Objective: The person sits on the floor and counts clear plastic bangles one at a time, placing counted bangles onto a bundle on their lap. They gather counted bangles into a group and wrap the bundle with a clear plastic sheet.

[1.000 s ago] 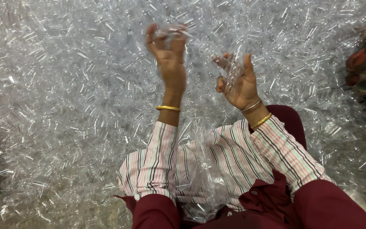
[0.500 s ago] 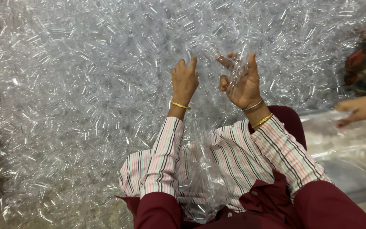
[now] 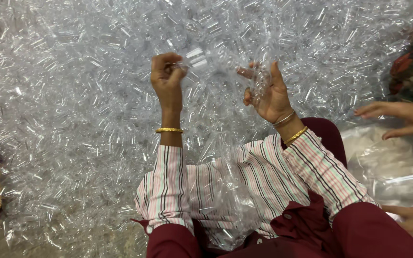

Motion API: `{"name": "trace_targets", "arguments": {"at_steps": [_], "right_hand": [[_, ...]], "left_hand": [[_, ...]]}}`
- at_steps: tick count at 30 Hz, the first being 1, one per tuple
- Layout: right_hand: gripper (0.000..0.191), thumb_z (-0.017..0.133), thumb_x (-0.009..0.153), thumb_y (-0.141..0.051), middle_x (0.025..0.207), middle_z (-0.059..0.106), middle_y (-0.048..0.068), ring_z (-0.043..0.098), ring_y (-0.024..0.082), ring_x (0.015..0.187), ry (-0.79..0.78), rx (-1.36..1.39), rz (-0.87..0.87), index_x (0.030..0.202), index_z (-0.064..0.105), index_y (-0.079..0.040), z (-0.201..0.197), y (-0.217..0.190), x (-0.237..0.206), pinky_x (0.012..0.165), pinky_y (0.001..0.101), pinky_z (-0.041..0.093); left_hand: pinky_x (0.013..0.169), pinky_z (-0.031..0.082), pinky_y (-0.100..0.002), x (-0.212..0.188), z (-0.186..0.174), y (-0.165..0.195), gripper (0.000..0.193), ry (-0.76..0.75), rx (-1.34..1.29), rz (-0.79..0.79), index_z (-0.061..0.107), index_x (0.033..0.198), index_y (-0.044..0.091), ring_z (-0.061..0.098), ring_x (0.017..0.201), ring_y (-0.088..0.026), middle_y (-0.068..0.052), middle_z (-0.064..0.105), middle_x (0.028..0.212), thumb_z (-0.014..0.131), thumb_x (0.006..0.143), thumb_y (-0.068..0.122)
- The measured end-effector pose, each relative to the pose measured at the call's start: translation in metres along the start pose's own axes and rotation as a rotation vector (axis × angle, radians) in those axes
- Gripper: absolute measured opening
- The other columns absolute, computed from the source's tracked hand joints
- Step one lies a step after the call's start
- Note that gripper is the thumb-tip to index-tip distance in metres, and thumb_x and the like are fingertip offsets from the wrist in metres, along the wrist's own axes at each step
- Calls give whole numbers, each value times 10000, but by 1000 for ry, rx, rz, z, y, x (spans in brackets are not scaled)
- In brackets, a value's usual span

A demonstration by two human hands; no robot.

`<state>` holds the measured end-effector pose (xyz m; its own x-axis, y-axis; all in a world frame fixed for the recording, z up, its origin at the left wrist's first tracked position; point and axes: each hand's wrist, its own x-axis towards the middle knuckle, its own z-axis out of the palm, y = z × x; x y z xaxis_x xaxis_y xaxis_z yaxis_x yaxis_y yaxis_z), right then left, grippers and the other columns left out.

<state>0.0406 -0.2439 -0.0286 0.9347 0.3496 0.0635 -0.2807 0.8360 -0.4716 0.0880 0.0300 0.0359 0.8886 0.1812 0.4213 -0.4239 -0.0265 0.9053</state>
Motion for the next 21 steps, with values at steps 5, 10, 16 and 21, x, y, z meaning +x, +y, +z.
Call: {"name": "trace_targets", "arguments": {"at_steps": [5, 10, 16, 21], "right_hand": [[625, 504, 1035, -635, 1350, 661, 182, 718, 251, 767, 63, -187, 6, 1367, 565, -109, -1, -1, 0, 657, 403, 575], [589, 477, 1091, -572, 1356, 645, 246, 733, 262, 792, -70, -157, 62, 1390, 544, -69, -4, 2, 1, 664, 403, 608], [661, 363, 1079, -610, 1433, 611, 284, 755, 329, 846, -269, 167, 163, 1413, 533, -66, 2, 12, -1, 736, 420, 634], [685, 324, 1094, -646, 1457, 600, 233, 744, 340, 874, -344, 285, 233, 1449, 534, -99, 10, 28, -10, 761, 421, 616]], "left_hand": [[718, 495, -230, -7, 2, 47, 288, -120, 274, 256, 684, 1052, 39, 521, 826, -77, -19, 499, 1076, 590, 801, -68], [707, 494, -242, -14, 1, 57, 329, -241, 419, 240, 714, 1073, 53, 540, 829, -88, -18, 510, 1061, 571, 803, -69], [903, 579, -342, -30, 10, 28, 613, -222, -412, -132, 404, 1483, 119, 621, 985, -154, -68, 606, 1171, 642, 928, 14], [961, 604, -503, -72, 27, 1, 538, -337, -760, -527, 386, 1472, 97, 707, 1115, -304, -197, 665, 1262, 451, 1059, 436]]}}
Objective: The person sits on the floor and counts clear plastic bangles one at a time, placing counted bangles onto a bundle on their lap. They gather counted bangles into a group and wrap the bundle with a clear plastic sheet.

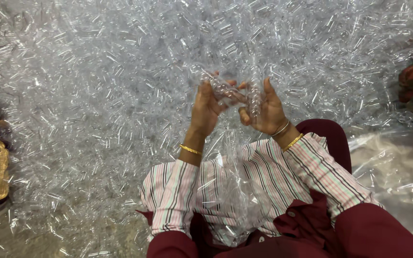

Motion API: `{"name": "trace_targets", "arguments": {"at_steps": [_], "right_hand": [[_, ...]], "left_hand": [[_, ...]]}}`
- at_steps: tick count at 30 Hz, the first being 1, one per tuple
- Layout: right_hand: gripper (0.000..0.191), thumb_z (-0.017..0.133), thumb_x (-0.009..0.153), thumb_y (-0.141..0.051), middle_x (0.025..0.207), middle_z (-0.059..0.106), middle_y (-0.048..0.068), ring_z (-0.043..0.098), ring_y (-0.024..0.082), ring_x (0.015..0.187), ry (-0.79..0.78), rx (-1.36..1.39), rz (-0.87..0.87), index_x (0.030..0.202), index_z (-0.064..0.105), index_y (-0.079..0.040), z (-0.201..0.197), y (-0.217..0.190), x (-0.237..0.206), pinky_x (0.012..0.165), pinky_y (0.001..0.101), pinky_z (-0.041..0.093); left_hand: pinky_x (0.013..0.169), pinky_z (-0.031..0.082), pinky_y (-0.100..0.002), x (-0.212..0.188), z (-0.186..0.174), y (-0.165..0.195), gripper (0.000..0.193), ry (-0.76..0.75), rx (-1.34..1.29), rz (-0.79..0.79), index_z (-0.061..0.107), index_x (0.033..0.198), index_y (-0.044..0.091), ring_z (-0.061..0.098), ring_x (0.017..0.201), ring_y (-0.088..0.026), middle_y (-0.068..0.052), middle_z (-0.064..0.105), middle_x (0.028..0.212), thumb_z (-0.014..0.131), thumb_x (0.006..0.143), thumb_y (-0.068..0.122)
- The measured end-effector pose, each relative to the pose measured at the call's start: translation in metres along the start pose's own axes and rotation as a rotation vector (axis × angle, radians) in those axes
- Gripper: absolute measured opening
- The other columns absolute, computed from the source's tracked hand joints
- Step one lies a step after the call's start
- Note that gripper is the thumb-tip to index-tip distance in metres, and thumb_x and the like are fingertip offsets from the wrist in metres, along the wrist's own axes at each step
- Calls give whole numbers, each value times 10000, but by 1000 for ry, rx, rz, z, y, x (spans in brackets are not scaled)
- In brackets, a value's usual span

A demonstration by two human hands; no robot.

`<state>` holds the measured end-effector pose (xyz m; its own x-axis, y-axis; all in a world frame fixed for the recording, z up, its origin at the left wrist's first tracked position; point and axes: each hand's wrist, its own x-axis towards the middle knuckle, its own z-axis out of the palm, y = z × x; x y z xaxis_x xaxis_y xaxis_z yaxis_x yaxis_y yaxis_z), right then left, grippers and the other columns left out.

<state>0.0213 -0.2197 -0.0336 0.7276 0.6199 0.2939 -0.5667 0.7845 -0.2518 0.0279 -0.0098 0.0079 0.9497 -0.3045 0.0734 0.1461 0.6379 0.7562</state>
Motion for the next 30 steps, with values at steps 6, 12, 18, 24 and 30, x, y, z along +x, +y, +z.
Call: {"name": "trace_targets", "arguments": {"at_steps": [6, 12, 18, 24, 30], "right_hand": [[687, 294, 1086, -645, 1342, 658, 240, 733, 323, 811, -4, -56, 40, 1397, 532, -81, 1, 6, -3, 685, 389, 591], [656, 331, 1175, -580, 1015, 720, 190, 715, 264, 767, -19, -264, 155, 1367, 534, 14, 14, 29, -22, 650, 379, 578], [565, 449, 1121, -489, 917, 721, 113, 688, 190, 784, -37, -1092, 231, 1079, 705, 13, 40, 66, -56, 715, 364, 587], [500, 630, 1005, -436, 1247, 675, 134, 699, 229, 840, -188, -1930, 6, 1244, 649, 3, 102, 65, -74, 755, 350, 557], [487, 704, 940, -532, 1168, 661, 63, 636, 258, 1018, -167, -2745, -544, 1289, 648, -198, 173, 68, -80, 923, 496, 482]], "left_hand": [[944, 570, -604, -22, -1, 7, 525, -34, -50, 149, 387, 1524, 131, 659, 1131, -374, -240, 628, 1327, 403, 1145, 495], [1030, 574, -626, -65, 16, 70, 540, 10, -33, 344, 358, 1487, 140, 642, 1255, -381, -221, 606, 1363, 428, 1081, 490], [1095, 546, -574, -124, 61, 52, 590, -54, 97, 131, 285, 1578, 90, 622, 1269, -437, -244, 569, 1356, 497, 1131, 411], [1082, 557, -541, -203, 50, 86, 811, 184, 560, 615, 127, 1646, 212, 502, 1379, -328, -133, 323, 1646, 636, 1022, 309], [1110, 505, -381, -299, 17, 95, 502, 243, 932, 246, 621, 1420, 8, 610, 1319, -269, -165, 654, 1396, 713, 930, 74]]}}
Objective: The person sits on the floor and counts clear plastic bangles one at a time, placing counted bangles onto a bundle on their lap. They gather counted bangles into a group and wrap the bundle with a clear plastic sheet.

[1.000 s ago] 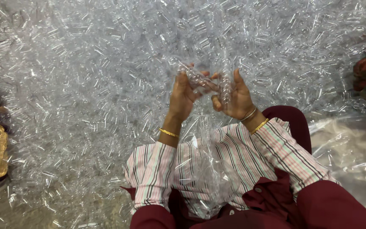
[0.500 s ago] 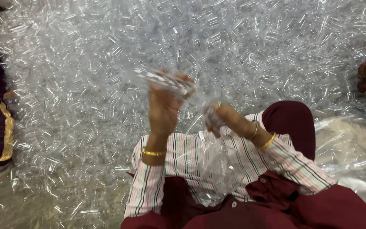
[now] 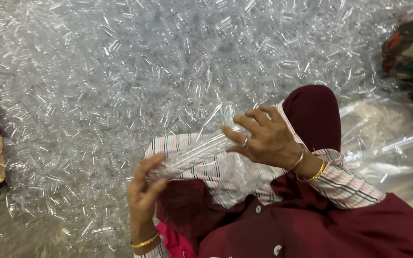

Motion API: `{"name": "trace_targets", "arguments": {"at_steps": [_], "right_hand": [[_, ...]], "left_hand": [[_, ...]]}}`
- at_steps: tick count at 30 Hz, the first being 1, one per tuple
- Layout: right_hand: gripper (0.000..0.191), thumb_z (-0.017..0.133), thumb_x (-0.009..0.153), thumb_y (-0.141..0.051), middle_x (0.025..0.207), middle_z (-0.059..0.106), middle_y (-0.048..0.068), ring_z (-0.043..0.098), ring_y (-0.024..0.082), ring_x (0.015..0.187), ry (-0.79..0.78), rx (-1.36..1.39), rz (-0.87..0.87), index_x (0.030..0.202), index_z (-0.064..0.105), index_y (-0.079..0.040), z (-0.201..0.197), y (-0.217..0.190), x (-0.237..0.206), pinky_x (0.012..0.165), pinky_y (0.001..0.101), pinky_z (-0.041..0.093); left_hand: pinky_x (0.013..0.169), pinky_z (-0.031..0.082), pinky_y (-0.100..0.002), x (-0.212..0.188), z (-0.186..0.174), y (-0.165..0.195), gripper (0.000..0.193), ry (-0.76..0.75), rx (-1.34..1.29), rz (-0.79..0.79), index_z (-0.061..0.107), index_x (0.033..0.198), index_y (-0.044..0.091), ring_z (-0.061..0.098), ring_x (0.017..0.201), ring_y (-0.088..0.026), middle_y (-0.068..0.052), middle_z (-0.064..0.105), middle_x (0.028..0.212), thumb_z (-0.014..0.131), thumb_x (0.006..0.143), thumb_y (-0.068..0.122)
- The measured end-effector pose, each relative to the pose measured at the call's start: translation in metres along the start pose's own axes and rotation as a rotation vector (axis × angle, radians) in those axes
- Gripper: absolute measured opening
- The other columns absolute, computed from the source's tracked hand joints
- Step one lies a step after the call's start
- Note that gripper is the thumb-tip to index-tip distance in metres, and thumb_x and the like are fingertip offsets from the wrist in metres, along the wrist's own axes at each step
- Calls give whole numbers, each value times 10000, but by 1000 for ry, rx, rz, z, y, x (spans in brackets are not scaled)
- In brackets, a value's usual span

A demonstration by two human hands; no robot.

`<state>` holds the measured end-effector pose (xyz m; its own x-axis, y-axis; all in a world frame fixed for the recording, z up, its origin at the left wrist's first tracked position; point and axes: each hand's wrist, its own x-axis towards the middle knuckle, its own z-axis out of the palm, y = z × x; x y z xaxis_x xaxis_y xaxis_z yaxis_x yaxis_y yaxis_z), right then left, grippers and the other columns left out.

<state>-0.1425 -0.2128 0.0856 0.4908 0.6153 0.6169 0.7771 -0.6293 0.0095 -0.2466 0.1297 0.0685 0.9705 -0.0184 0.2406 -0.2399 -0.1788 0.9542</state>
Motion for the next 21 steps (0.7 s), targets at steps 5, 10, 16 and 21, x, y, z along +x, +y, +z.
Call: {"name": "trace_targets", "arguments": {"at_steps": [5, 10, 16, 21], "right_hand": [[421, 722, 1032, -450, 1430, 540, -13, 489, 193, 1377, 145, -219, -321, 1397, 582, -295, -2, -45, 9, 1172, 644, 245], [407, 691, 1020, -408, 1485, 428, 37, 386, 317, 1446, 282, 333, -373, 1382, 565, -270, -22, -79, -10, 1209, 725, 145], [541, 707, 690, -30, 1558, 350, 292, 481, 473, 1323, -261, 429, 26, 1227, 654, -74, -1, -65, -44, 1003, 514, 504], [310, 685, 772, 49, 1537, 434, 283, 615, 306, 1059, -206, 483, 333, 1068, 723, -37, 20, -33, -51, 791, 411, 586]], "left_hand": [[955, 523, -331, -53, 33, -63, 574, -152, -22, -319, 616, 1317, -24, 644, 1092, -185, -126, 690, 1201, 806, 777, 12], [966, 505, -315, -89, 54, -102, 555, 119, -285, -248, 597, 1265, -26, 627, 1098, -180, -89, 660, 1200, 807, 752, -42], [926, 539, -317, -101, 31, -100, 573, 191, -273, -330, 604, 1229, -2, 668, 1030, -194, -95, 691, 1111, 800, 693, -57], [922, 523, -298, -113, 24, -79, 563, -12, -351, -313, 614, 1210, 5, 637, 1041, -170, -69, 637, 1128, 782, 682, -90]]}}
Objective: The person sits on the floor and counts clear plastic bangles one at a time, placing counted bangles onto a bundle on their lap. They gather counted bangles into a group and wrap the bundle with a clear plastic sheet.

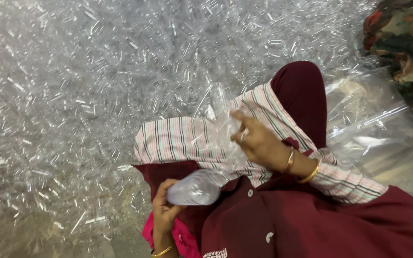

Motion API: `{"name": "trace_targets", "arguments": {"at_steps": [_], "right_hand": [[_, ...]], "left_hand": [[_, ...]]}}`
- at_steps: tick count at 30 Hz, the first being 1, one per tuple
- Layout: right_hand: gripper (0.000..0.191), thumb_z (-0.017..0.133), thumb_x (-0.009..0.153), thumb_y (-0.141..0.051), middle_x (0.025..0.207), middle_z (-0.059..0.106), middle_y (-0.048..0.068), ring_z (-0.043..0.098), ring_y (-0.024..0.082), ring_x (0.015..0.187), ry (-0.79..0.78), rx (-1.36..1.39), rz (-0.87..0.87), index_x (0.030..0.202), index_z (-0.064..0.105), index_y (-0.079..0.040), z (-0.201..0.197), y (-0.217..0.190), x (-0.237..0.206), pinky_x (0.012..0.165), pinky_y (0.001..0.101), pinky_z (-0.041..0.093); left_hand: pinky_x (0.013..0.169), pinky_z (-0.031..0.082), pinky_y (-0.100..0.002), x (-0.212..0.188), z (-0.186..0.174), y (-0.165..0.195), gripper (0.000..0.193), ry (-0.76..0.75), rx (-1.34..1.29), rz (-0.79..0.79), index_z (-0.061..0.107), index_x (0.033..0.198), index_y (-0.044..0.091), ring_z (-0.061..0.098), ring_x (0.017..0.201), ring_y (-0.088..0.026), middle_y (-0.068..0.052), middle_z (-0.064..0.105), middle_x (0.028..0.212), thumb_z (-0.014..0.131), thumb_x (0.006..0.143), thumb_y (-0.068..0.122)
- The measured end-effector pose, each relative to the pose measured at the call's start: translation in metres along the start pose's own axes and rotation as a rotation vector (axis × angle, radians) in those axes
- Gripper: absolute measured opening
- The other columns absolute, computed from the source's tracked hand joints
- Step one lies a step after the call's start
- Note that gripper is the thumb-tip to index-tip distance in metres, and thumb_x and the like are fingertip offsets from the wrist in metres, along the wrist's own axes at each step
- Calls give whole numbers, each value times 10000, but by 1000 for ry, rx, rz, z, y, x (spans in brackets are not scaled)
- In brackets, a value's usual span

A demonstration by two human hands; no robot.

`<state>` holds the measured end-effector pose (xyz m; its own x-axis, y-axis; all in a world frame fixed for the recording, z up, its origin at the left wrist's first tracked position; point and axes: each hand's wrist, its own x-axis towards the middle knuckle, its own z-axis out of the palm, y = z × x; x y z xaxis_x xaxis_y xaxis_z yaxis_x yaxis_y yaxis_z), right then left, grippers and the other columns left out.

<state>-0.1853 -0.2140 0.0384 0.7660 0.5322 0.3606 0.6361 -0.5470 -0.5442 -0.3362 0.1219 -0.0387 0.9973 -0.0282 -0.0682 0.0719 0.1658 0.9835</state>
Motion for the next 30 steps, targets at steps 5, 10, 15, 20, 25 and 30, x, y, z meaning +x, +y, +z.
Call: {"name": "trace_targets", "arguments": {"at_steps": [5, 10, 15, 20, 25, 30], "right_hand": [[276, 696, 826, -36, 1478, 407, 330, 617, 280, 1012, 336, -36, -62, 1096, 714, -88, -24, 19, 20, 888, 439, 561], [170, 700, 853, -20, 1191, 704, 52, 728, 195, 804, -225, 237, 160, 985, 750, -115, -29, 28, 28, 733, 333, 590], [470, 559, 807, 81, 1201, 692, 84, 736, 252, 914, -188, 366, 6, 1200, 708, -127, -34, 8, 34, 766, 361, 586], [753, 514, 733, 104, 1299, 637, 146, 720, 331, 957, -200, 255, -179, 1430, 599, -168, -38, -41, 48, 793, 412, 590], [708, 570, 825, 38, 1393, 553, 235, 668, 408, 1120, -281, 395, -397, 1519, 446, -19, 12, -102, 36, 902, 441, 581], [703, 560, 791, 2, 1466, 474, 249, 615, 418, 1176, -458, 503, -394, 1485, 452, 37, 61, -125, 19, 911, 476, 547]], "left_hand": [[893, 497, -267, -21, 11, 5, 582, -20, 82, -110, 636, 1184, 9, 612, 1026, -144, -39, 625, 1107, 748, 626, -109], [840, 485, -254, -29, 14, 6, 548, -36, 149, -147, 643, 1177, 7, 593, 965, -121, -26, 614, 1066, 764, 656, -114], [727, 540, -253, -22, 23, 16, 530, -20, 197, -288, 639, 1180, 21, 626, 829, -98, -5, 668, 940, 751, 676, -96], [740, 531, -242, -17, 44, 32, 526, 166, 450, -175, 626, 1237, 23, 630, 841, -93, -24, 703, 976, 774, 734, -19], [736, 555, -266, -23, 49, 16, 489, 330, 502, -121, 559, 1311, 28, 667, 873, -120, -36, 697, 1021, 719, 856, 104], [784, 555, -297, -22, 38, -36, 325, 274, 84, -50, 586, 1249, -27, 647, 975, -152, -84, 671, 1095, 607, 998, 178]]}}
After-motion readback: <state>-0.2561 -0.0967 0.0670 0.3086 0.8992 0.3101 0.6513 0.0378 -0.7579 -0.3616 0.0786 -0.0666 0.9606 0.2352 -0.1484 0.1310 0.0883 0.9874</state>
